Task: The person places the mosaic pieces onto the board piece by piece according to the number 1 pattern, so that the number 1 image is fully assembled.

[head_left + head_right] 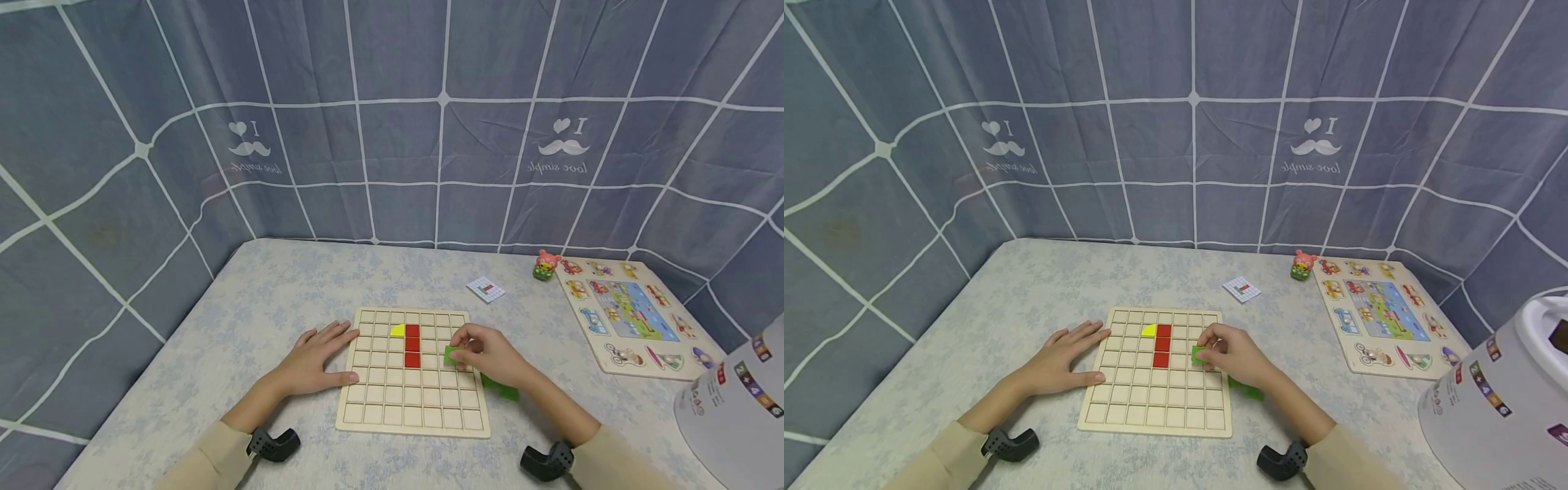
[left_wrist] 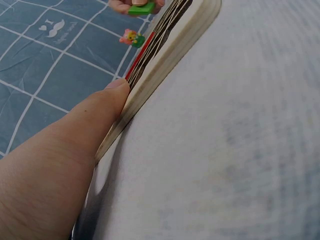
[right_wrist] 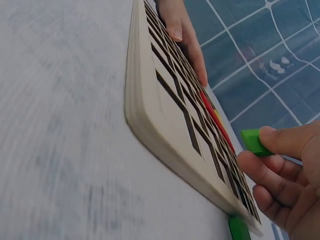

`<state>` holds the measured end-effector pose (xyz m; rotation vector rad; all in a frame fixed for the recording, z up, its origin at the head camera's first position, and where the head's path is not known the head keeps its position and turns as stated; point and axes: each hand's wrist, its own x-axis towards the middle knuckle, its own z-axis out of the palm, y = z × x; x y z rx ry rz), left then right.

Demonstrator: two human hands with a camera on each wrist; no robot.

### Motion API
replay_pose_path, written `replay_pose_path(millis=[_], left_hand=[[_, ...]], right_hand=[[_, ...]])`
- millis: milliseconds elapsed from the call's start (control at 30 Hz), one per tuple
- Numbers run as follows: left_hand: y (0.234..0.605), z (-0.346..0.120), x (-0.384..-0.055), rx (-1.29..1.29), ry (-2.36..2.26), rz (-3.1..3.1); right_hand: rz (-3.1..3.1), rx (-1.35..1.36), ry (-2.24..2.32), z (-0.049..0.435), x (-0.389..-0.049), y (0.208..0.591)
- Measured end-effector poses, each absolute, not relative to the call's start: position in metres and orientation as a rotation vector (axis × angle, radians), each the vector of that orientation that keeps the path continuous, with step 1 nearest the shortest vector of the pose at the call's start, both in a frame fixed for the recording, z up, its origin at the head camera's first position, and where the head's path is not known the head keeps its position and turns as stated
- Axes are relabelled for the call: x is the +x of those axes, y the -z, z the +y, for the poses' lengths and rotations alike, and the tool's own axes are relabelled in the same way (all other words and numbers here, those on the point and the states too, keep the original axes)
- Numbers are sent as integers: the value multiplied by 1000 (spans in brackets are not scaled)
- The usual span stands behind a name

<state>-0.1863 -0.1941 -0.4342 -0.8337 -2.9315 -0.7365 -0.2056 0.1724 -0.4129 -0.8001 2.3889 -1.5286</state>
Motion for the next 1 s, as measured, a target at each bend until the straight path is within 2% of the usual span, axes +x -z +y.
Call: replay_pose_path(millis=[1000], left_hand=[[435, -194, -187, -851, 738, -2913]], right_hand=[[2261, -971, 1509, 110, -202, 417]])
